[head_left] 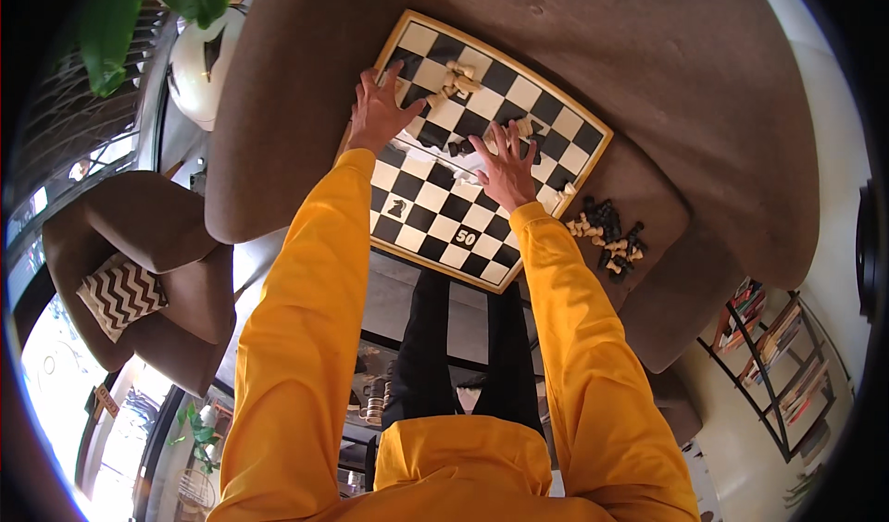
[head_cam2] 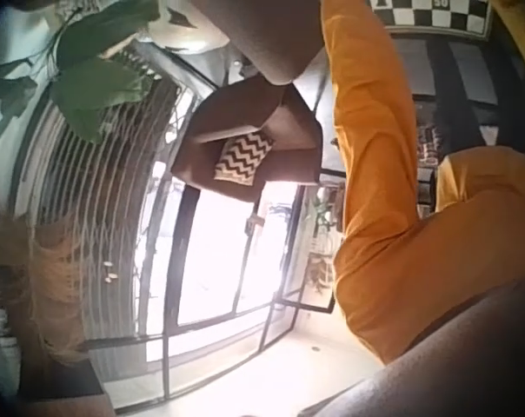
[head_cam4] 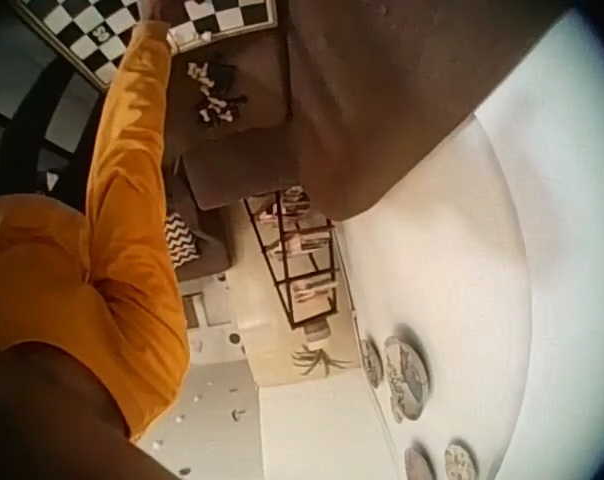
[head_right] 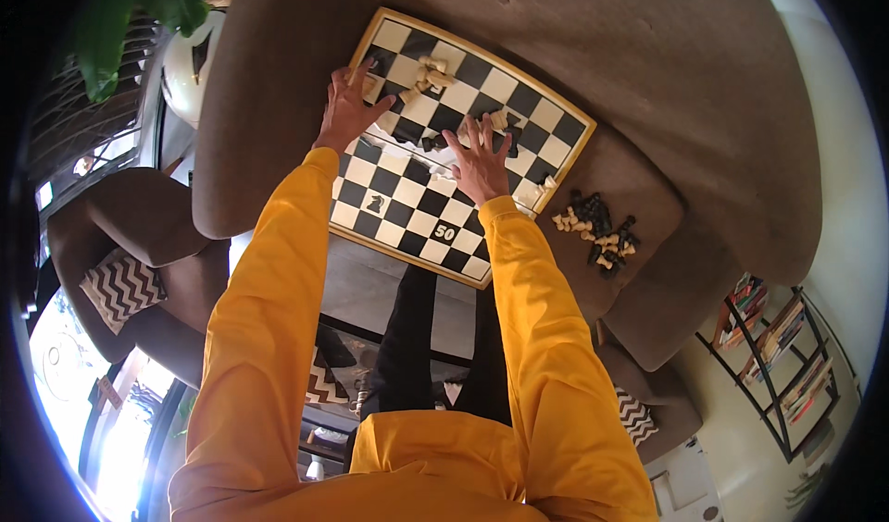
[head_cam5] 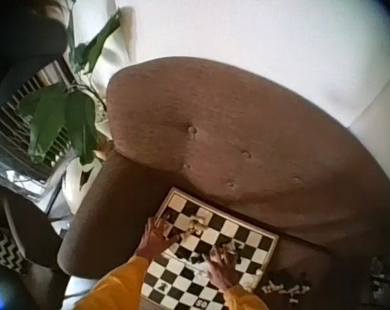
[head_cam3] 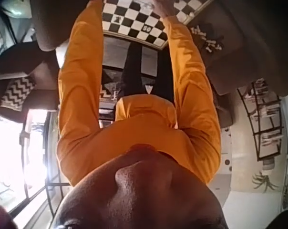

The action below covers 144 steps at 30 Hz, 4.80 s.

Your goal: Arranging pillows on furniture and placing chess pieces into a wooden board in a cafe setting.

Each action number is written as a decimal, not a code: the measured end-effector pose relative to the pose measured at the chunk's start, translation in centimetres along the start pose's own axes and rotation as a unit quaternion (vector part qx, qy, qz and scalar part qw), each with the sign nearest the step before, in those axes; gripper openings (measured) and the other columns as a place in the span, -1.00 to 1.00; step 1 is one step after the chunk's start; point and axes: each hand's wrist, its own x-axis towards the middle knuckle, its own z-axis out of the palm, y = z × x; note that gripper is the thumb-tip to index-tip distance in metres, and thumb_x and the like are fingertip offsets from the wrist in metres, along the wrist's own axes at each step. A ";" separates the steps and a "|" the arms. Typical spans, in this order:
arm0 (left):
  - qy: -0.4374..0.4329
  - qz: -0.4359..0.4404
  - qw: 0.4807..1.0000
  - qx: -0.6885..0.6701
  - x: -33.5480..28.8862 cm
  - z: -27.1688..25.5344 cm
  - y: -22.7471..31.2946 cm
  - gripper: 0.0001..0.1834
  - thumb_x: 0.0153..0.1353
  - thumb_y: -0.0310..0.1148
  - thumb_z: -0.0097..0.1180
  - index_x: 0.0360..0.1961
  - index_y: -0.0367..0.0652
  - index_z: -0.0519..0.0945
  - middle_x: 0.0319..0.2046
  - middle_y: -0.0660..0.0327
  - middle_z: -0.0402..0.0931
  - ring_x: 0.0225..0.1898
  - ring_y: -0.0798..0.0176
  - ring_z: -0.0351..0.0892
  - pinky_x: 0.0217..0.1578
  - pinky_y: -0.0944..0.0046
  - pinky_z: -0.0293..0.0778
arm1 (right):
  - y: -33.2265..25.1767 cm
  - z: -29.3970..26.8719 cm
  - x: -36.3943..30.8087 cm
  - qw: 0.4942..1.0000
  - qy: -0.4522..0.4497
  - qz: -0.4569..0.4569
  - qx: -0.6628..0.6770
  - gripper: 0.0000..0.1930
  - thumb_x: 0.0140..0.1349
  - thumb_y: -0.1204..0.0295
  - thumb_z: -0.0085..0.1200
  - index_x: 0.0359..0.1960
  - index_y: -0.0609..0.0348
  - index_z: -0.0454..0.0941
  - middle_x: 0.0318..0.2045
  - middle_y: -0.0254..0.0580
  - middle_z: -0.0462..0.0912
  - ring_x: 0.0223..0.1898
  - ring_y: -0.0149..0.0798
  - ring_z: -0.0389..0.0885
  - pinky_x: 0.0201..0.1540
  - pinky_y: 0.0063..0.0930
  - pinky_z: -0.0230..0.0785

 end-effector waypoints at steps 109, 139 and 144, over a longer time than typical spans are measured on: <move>-0.235 -0.053 0.870 -0.430 -23.4 23.7 18.1 -0.74 0.04 -0.54 0.19 -0.19 -0.28 0.50 -0.28 0.14 0.52 -0.27 0.33 0.57 -0.27 0.39 0.51 | 11.1 6.2 -11.1 0.825 0.323 0.162 0.434 -0.70 -0.01 0.63 0.16 -0.21 0.19 0.42 -0.35 -0.11 0.44 -0.30 -0.15 0.54 -0.26 -0.45 0.44; 0.190 -0.298 0.929 -0.109 -33.8 22.3 4.0 -0.26 0.09 -0.41 0.16 0.27 -0.09 0.07 0.02 0.00 0.14 -0.24 0.09 0.41 -0.19 0.20 0.41 | 12.3 12.6 -16.9 0.628 0.095 0.333 0.696 -0.55 0.30 0.16 -0.02 0.09 0.21 0.33 -0.13 -0.26 0.53 -0.16 -0.45 0.50 -0.17 -0.56 0.38; 0.080 -0.390 0.731 -0.554 -33.9 22.6 2.2 -0.26 0.24 -0.12 0.07 0.29 -0.16 -0.01 0.05 0.02 0.26 0.01 0.10 0.43 -0.09 0.18 0.48 | 12.5 12.3 -16.5 0.570 0.099 0.323 0.749 -0.55 0.25 0.12 0.05 -0.01 0.23 0.35 -0.38 -0.37 0.48 -0.32 -0.54 0.37 -0.29 -0.66 0.20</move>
